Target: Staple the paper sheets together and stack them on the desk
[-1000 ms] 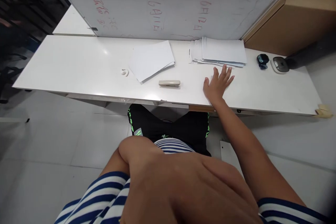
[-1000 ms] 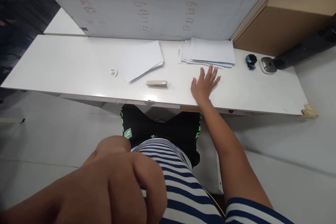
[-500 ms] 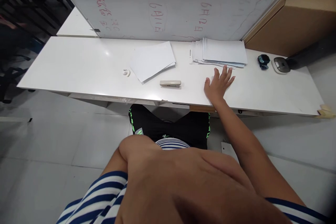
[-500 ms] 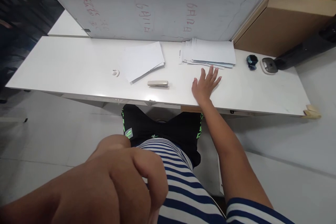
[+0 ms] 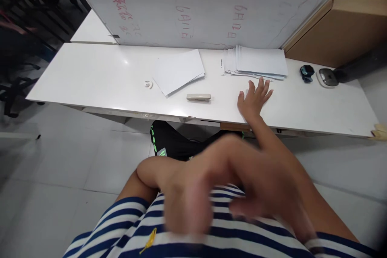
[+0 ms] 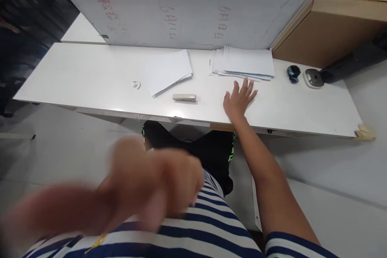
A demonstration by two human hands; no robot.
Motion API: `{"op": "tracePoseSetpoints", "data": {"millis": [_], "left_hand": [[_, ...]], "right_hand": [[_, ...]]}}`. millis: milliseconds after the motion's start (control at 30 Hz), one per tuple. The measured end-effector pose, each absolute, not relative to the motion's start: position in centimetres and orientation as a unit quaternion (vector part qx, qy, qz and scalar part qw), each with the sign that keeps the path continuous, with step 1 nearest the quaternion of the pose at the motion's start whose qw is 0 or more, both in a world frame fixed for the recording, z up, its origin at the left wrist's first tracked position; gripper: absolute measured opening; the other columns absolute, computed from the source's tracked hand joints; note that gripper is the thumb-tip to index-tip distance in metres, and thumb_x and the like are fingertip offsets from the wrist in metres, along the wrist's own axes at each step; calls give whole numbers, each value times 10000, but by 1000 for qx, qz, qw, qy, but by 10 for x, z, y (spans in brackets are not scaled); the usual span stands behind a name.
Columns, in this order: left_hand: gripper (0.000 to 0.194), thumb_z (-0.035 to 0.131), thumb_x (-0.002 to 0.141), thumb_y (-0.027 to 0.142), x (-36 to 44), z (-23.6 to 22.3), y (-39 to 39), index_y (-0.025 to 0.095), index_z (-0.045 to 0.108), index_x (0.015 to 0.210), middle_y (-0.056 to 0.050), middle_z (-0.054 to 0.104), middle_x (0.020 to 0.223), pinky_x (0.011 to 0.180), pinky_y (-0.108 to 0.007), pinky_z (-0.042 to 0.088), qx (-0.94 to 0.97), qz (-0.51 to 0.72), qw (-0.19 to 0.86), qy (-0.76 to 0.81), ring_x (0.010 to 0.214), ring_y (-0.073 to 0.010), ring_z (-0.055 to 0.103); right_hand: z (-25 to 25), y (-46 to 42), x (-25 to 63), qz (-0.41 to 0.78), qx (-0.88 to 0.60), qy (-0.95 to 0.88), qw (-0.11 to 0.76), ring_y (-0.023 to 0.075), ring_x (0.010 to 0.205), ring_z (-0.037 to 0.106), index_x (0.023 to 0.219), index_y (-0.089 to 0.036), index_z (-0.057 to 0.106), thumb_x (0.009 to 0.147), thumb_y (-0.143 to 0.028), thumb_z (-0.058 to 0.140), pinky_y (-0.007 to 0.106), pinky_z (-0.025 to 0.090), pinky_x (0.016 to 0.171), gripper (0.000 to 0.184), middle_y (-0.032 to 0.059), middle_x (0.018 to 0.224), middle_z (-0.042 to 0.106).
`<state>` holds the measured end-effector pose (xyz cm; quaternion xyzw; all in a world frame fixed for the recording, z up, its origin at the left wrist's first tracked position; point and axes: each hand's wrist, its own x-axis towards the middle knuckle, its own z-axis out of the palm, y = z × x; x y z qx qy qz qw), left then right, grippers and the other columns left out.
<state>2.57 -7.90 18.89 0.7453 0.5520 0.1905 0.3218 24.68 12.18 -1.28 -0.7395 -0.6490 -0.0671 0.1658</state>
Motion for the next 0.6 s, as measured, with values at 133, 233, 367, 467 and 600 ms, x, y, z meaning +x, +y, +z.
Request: {"op": "tracePoseSetpoints", "data": {"millis": [133, 233, 367, 467, 600], "left_hand": [[478, 188, 1018, 543, -6, 140, 5, 243, 559, 1057, -32, 618, 820, 730, -347, 550, 688, 424, 344, 479, 740, -163, 626], [328, 432, 980, 456, -42, 88, 66, 183, 554, 1115, -107, 614, 1085, 918, -403, 483, 699, 378, 134, 592, 1028, -235, 604], [484, 555, 911, 377, -93, 40, 109, 167, 476, 1340, -177, 403, 1496, 1110, -535, 288, 715, 155, 4, 681, 1410, -368, 312], [541, 524, 922, 410, -114, 25, 120, 178, 435, 1402, -149, 358, 1548, 1125, -546, 261, 711, 90, 23, 697, 1448, -354, 260], [450, 434, 964, 378, -119, 18, 121, 202, 480, 1375, -113, 425, 1517, 1106, -523, 308, 702, 96, 38, 705, 1407, -302, 358]], "right_hand": [[-15, 123, 247, -62, -738, -647, 181, 372, 1474, 38, 1454, -156, 346, 938, -341, 389, 646, 99, 1104, 549, 186, 1591, 155], [-17, 125, 249, -60, -731, -651, 195, 367, 1477, 65, 1432, -165, 379, 930, -366, 389, 655, 99, 1111, 540, 179, 1588, 179], [-19, 126, 249, -51, -730, -648, 210, 350, 1479, 67, 1410, -163, 405, 935, -374, 375, 651, 85, 1119, 521, 180, 1581, 205], [-19, 126, 249, -50, -731, -645, 219, 334, 1480, 68, 1401, -169, 415, 938, -370, 369, 647, 80, 1123, 506, 175, 1577, 221], [-20, 126, 250, -58, -725, -648, 228, 327, 1478, 83, 1388, -163, 438, 947, -376, 373, 627, 75, 1135, 493, 180, 1566, 247]]}}
